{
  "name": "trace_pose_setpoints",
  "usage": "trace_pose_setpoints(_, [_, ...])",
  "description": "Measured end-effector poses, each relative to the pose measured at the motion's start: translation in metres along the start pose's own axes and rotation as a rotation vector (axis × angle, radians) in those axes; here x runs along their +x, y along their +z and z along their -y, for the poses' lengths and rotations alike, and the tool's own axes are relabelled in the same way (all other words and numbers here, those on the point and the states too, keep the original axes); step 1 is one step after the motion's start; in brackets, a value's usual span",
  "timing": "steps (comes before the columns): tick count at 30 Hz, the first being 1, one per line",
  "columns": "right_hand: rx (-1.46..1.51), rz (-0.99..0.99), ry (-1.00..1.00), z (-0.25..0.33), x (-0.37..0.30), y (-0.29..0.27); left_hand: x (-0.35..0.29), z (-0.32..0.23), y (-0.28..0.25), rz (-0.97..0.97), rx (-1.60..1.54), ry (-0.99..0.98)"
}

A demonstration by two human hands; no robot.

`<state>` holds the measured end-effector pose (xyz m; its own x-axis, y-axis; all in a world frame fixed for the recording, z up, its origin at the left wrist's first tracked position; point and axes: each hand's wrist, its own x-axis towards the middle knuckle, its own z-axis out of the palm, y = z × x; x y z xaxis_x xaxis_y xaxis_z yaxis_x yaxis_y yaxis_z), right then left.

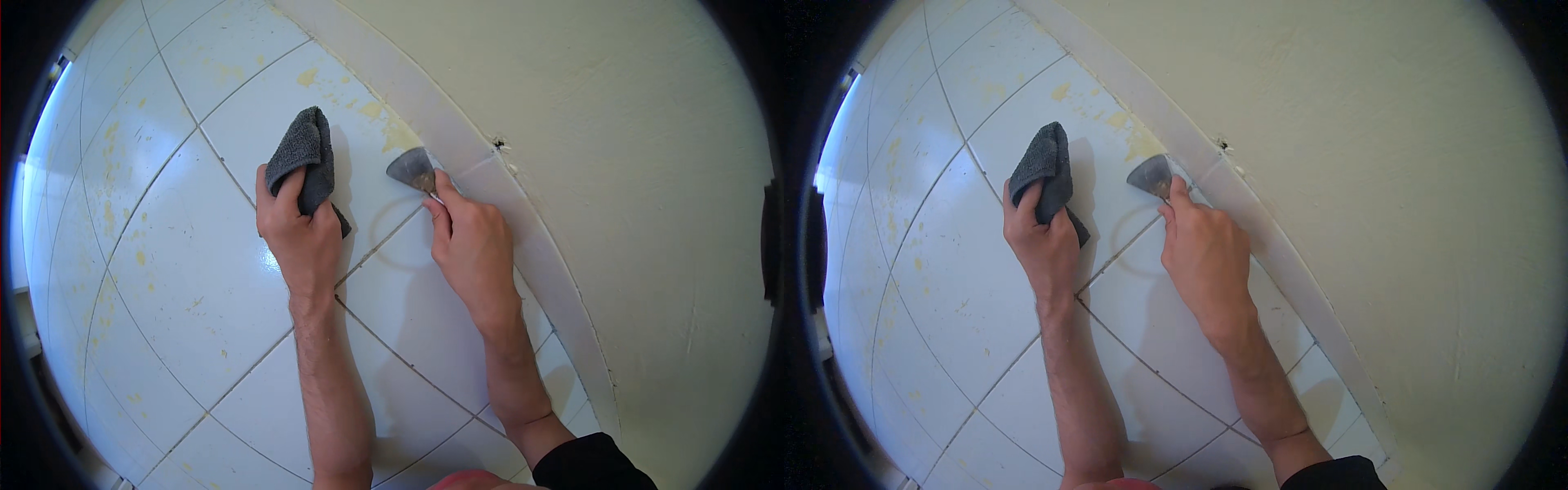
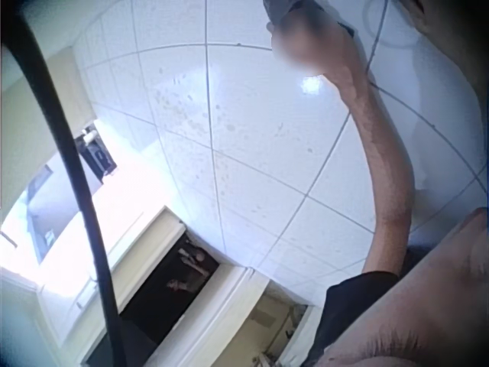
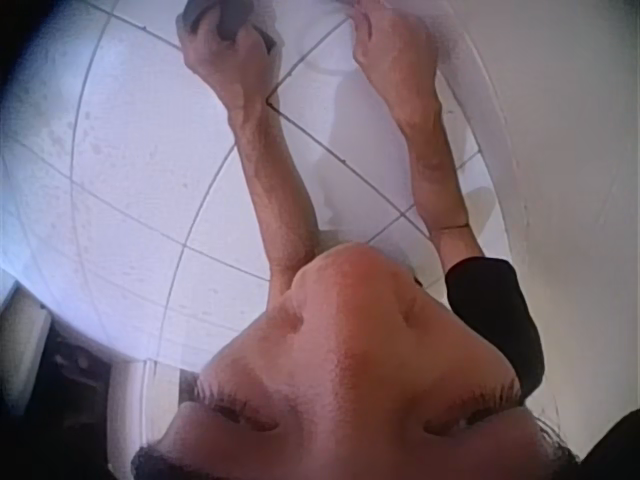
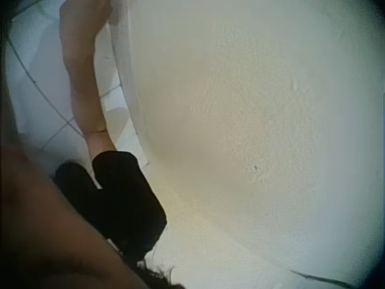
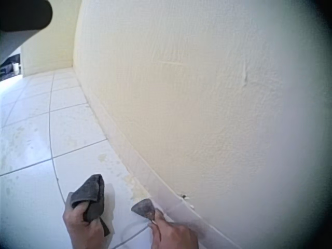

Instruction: The person scrapes yellow paint from white floor tiles using a metal scraper while holding a cloth in the other hand.

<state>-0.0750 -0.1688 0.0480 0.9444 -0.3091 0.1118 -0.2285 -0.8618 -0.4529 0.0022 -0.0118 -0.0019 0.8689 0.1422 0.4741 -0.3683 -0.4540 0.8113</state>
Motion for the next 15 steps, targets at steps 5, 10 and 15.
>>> trace_pose_setpoints(5, [-0.051, 0.173, 0.057, 0.0050, -0.0019, -0.0073, -0.0003, -0.0029, -0.0008, 0.015, -0.008, -0.030])
trace_pose_setpoints(10, [-0.011, 0.152, 0.085, 0.0006, 0.0020, -0.0081, -0.0001, -0.0065, -0.0006, 0.037, 0.025, -0.048])
trace_pose_setpoints(15, [0.034, 0.179, 0.121, 0.0022, 0.0028, -0.0040, -0.0004, -0.0023, -0.0026, 0.045, 0.009, -0.048])
